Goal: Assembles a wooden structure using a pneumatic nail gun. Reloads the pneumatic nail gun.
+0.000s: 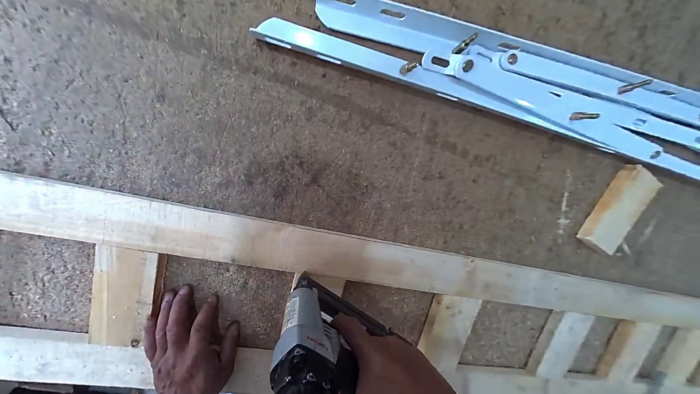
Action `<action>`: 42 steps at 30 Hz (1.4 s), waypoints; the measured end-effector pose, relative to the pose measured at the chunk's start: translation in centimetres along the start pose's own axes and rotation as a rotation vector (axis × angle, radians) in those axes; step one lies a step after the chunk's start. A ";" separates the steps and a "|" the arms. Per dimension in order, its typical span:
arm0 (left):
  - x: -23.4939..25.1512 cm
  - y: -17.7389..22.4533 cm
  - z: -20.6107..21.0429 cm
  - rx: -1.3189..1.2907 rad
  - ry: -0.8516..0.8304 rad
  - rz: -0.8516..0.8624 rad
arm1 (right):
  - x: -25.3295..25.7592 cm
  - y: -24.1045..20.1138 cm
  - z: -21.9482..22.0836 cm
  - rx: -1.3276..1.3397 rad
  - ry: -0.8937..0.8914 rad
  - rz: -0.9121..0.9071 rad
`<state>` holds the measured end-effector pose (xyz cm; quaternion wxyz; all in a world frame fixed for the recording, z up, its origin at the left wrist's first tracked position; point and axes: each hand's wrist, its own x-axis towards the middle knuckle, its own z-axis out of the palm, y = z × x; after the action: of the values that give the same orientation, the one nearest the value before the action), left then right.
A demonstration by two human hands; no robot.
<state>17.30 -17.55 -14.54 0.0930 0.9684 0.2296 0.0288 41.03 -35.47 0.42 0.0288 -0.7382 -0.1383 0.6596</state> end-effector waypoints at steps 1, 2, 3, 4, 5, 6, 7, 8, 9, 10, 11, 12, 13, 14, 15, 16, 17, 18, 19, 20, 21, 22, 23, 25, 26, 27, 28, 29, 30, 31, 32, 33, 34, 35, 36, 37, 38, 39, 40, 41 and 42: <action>-0.1 0.0 0.0 0.001 -0.010 -0.001 | -0.1 -0.1 0.0 0.009 -0.010 0.025; -0.1 -0.1 0.0 0.002 -0.016 0.001 | -0.1 -0.2 0.0 0.016 -0.018 0.044; -0.1 -0.1 0.0 0.005 -0.017 0.003 | -0.1 -0.2 0.0 0.021 -0.024 0.051; -0.2 0.0 0.0 0.009 -0.016 0.002 | -0.2 -0.1 0.1 0.019 -0.028 0.049; -0.2 -0.1 0.0 0.009 -0.014 0.003 | -0.2 0.1 0.1 0.017 -0.033 0.048; -0.2 -0.1 0.1 0.003 -0.014 0.002 | -0.2 0.3 0.0 0.014 -0.035 0.049; -0.2 -0.1 0.2 -0.002 -0.013 0.002 | -0.2 0.6 -0.1 0.014 -0.034 0.055; -0.2 -0.1 0.2 -0.003 -0.010 0.002 | -0.3 0.9 -0.2 0.019 -0.029 0.058; -0.3 -0.1 0.2 -0.005 -0.010 0.001 | -0.4 1.1 -0.2 0.025 -0.023 0.055; -0.3 0.0 0.1 -0.008 -0.010 0.003 | -0.5 1.4 -0.3 0.030 -0.022 0.053; -0.3 0.0 0.1 -0.010 -0.009 0.006 | -0.5 1.7 -0.3 0.031 -0.021 0.052; -0.3 0.0 0.1 -0.008 -0.008 0.007 | -0.5 1.9 -0.3 0.029 -0.025 0.055; -0.2 0.0 0.2 -0.007 -0.006 0.008 | -0.6 2.1 -0.4 0.029 -0.027 0.060; -0.2 0.0 0.2 -0.007 -0.006 0.007 | -0.7 2.4 -0.4 0.036 -0.023 0.062; -0.2 0.1 0.2 -0.006 -0.009 0.005 | -0.7 2.7 -0.5 0.041 -0.025 0.061; -0.3 0.1 0.1 -0.005 -0.011 0.005 | -0.8 3.1 -0.5 0.046 -0.026 0.058; -0.3 0.1 0.1 -0.007 -0.013 0.005 | -0.8 3.4 -0.4 0.052 -0.017 0.050; -0.3 0.1 0.1 -0.006 -0.015 0.005 | -0.8 3.8 -0.3 0.052 -0.009 0.046; -0.3 0.1 0.1 -0.006 -0.014 0.004 | -0.9 4.0 -0.3 0.055 -0.004 0.047; -0.3 0.1 0.1 -0.006 -0.011 0.003 | -0.9 4.3 -0.3 0.062 -0.002 0.054; -0.3 0.1 0.1 -0.007 -0.010 0.003 | -0.9 4.5 -0.3 0.072 -0.003 0.059; -0.3 0.1 0.1 -0.007 -0.011 0.002 | -1.0 4.7 -0.3 0.079 -0.005 0.061; -0.4 0.1 0.0 -0.006 -0.013 0.002 | -1.0 4.9 -0.3 0.084 -0.006 0.065; -0.4 0.0 0.0 -0.003 -0.017 0.003 | -1.1 5.3 -0.1 0.089 0.009 0.071; -0.4 0.0 0.0 -0.002 -0.018 0.005 | -1.2 5.6 0.0 0.089 0.023 0.067; -0.5 -0.1 0.0 0.001 -0.019 0.006 | -1.3 5.8 0.1 0.091 0.036 0.061; -0.5 -0.1 0.0 0.003 -0.016 0.007 | -1.3 5.9 0.1 0.095 0.039 0.056; -0.5 -0.1 0.0 0.001 -0.010 0.010 | -1.2 6.0 0.1 0.100 0.038 0.055; -0.6 -0.2 0.0 0.001 -0.005 0.008 | -1.2 6.0 0.1 0.104 0.046 0.052; -0.6 -0.2 0.0 -0.003 -0.003 0.007 | -1.2 6.1 0.3 0.109 0.060 0.051; -0.7 -0.4 0.0 -0.010 -0.009 0.004 | -1.3 6.1 0.4 0.113 0.077 0.055; -0.7 -0.5 0.1 -0.013 -0.008 0.008 | -1.4 6.0 0.6 0.111 0.093 0.063; -0.8 -0.5 0.1 -0.017 -0.011 0.010 | -1.6 6.0 0.9 0.100 0.099 0.069; -0.8 -0.5 0.1 -0.021 -0.014 0.008 | -1.9 6.0 1.4 0.083 0.090 0.064; -0.7 -0.4 0.1 -0.021 -0.009 0.007 | -2.3 6.0 1.9 0.067 0.060 0.045; -0.5 -0.4 0.1 -0.027 -0.005 0.006 | -2.6 6.1 2.5 0.046 0.018 0.007; -0.6 -0.4 0.1 -0.032 -0.007 -0.002 | -2.9 6.3 3.3 0.013 -0.029 -0.050; -1.0 -0.4 0.2 -0.036 -0.013 -0.012 | -3.0 6.3 4.4 -0.023 -0.082 -0.105; -1.3 -0.5 0.3 -0.037 -0.013 -0.019 | -2.8 6.1 5.5 -0.050 -0.135 -0.139; -1.4 -0.6 0.4 -0.040 -0.014 -0.025 | -2.4 5.8 6.6 -0.069 -0.175 -0.162; -1.4 -0.6 0.5 -0.043 -0.016 -0.029 | -2.0 5.5 7.6 -0.079 -0.194 -0.181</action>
<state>15.83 -17.78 -15.11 0.1162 0.9629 0.2421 0.0245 34.32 -42.31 0.13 0.0458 -0.6560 -0.2323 0.7167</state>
